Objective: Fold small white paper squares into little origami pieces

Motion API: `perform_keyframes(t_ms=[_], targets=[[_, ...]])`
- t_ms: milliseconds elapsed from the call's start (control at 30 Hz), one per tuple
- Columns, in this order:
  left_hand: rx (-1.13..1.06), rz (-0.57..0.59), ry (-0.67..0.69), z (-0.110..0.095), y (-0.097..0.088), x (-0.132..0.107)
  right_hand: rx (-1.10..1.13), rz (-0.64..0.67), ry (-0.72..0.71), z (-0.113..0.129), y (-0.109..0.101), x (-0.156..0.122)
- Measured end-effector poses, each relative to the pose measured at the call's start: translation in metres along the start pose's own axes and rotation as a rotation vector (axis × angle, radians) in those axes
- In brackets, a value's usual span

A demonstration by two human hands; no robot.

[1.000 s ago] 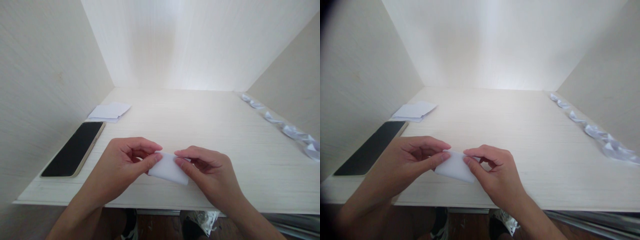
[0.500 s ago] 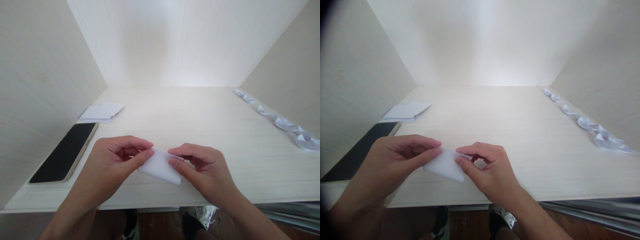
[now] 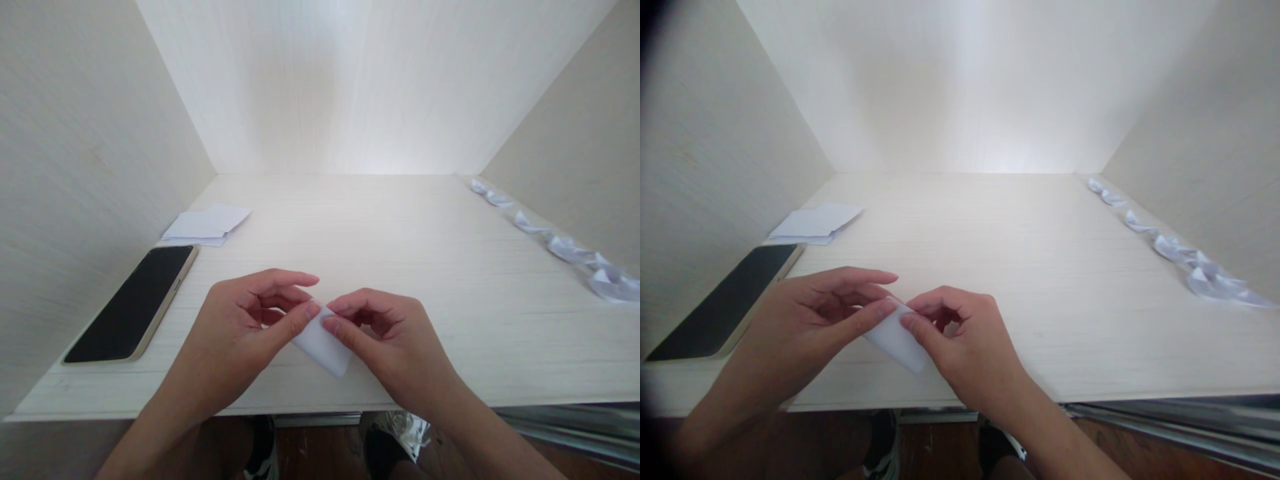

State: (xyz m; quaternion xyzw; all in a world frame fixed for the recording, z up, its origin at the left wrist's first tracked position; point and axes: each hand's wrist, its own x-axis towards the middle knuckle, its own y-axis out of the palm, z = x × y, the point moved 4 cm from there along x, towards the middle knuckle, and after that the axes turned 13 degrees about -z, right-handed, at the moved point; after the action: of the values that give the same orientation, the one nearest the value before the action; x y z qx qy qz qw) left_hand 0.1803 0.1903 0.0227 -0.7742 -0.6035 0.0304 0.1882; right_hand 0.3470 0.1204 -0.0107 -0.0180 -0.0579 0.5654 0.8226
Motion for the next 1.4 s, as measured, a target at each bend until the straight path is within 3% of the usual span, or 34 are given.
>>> perform_keyframes(t_ms=[200, 567, 833, 1033, 1400], targets=[[-0.122, -0.107, -0.047, 0.007, 0.001, -0.001, 0.192, -0.188, 0.102, 0.000, 0.001, 0.003], [-0.159, -0.060, -0.076, 0.007, -0.002, -0.003, -0.061, -0.144, -0.132, 0.006, 0.006, -0.007], [-0.273, -0.032, -0.150, 0.011, -0.001, -0.004, -0.063, -0.153, -0.139, 0.006, 0.003, -0.008], [-0.210, 0.032, -0.173, 0.008, -0.003, -0.006, -0.049, -0.102, -0.103, 0.009, 0.006, -0.011], [-0.328, 0.056, -0.219, 0.009, 0.002, -0.010, -0.129, -0.151, -0.209, 0.019, 0.002, -0.019]])
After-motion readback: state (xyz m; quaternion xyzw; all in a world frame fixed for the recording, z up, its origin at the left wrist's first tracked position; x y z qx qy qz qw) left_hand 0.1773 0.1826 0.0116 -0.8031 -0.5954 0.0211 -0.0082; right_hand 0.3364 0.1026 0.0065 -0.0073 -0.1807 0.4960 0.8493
